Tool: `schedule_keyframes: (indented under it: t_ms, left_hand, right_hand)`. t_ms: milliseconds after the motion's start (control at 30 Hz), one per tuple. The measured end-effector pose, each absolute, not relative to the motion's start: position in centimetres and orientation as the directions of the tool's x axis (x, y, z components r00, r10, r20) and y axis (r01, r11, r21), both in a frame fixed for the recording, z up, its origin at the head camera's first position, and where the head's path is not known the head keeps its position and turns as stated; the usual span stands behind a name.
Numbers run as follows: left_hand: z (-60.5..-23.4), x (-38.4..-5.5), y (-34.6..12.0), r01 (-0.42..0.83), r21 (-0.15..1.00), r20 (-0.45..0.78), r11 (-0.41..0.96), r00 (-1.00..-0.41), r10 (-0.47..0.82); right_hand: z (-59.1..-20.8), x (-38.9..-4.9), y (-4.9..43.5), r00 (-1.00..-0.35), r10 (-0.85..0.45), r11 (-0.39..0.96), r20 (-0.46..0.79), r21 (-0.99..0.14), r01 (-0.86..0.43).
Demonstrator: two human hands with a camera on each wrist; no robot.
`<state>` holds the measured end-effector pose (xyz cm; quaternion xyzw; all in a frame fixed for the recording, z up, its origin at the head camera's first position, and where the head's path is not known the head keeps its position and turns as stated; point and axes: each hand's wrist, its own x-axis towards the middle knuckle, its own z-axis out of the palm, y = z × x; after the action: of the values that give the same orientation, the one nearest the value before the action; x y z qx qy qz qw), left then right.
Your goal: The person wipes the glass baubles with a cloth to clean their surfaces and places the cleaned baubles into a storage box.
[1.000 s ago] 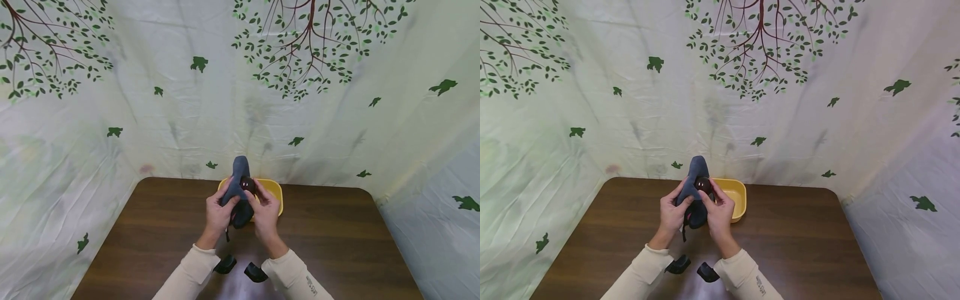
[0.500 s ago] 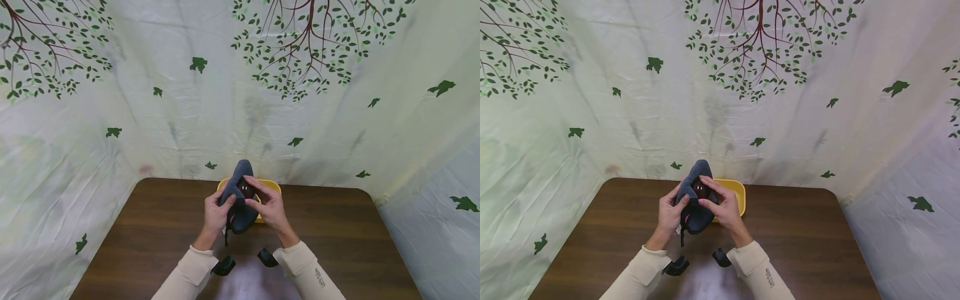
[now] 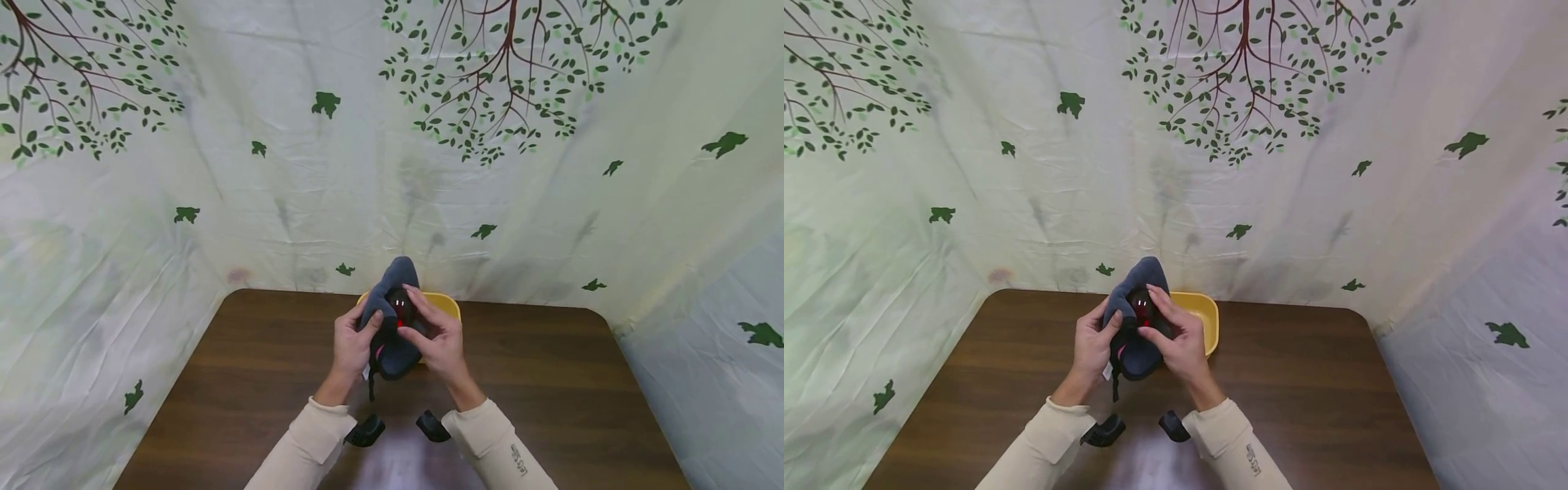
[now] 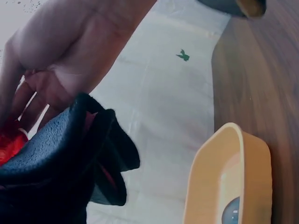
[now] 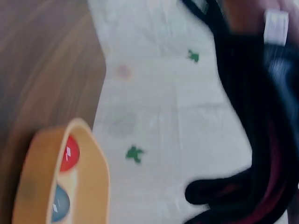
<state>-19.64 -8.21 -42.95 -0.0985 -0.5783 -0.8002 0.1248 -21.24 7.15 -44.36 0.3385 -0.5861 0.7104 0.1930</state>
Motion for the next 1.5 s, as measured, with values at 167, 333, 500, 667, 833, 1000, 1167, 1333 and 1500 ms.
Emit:
schedule_keyframes:
  t_ms: [167, 333, 500, 667, 833, 1000, 1167, 1333, 1500]
  left_hand:
    - [-43.4, -19.6, -8.2, 0.299, 0.912, 0.292, -0.282, -0.954, -0.066]
    - [-44.0, -19.7, -8.5, 0.468, 0.864, 0.469, -0.184, -0.882, -0.042]
    - [-44.2, -20.2, -8.8, 0.617, 0.784, 0.62, -0.069, -0.784, 0.031]
    - [-44.1, -20.2, -8.8, 0.607, 0.794, 0.608, -0.025, -0.793, 0.043]
    - [-44.2, -20.1, -8.3, 0.551, 0.828, 0.547, -0.098, -0.834, -0.072]
    - [-44.1, -20.0, -7.7, 0.492, 0.832, 0.47, -0.257, -0.871, -0.146]
    - [-44.0, -19.9, -7.5, 0.46, 0.851, 0.442, -0.253, -0.888, -0.131]
    - [-43.7, -20.1, -8.0, 0.507, 0.851, 0.505, -0.137, -0.862, -0.047]
    - [-43.4, -20.1, -8.6, 0.545, 0.838, 0.545, -0.007, -0.838, 0.016]
  right_hand:
    - [-44.4, -21.7, 7.8, -0.616, -0.189, -0.125, 0.765, -0.641, -0.757]
    - [-44.0, -21.1, 7.6, -0.772, -0.131, -0.075, 0.622, -0.783, -0.618]
    - [-43.2, -20.7, 7.4, -0.932, -0.062, -0.107, 0.357, -0.931, -0.349]
    - [-42.7, -20.7, 7.5, -0.959, -0.11, -0.124, 0.259, -0.961, -0.246]
    - [-43.4, -20.6, 7.5, -0.916, -0.157, -0.126, 0.37, -0.927, -0.353]
    - [-44.2, -20.3, 6.7, -0.893, -0.051, -0.249, 0.447, -0.871, -0.422]
    - [-44.5, -20.2, 6.2, -0.846, 0.043, -0.309, 0.531, -0.798, -0.517]
    - [-44.0, -20.8, 7.2, -0.797, -0.023, -0.251, 0.604, -0.775, -0.58]
    - [-43.4, -21.6, 8.5, -0.71, -0.194, -0.167, 0.677, -0.736, -0.656]
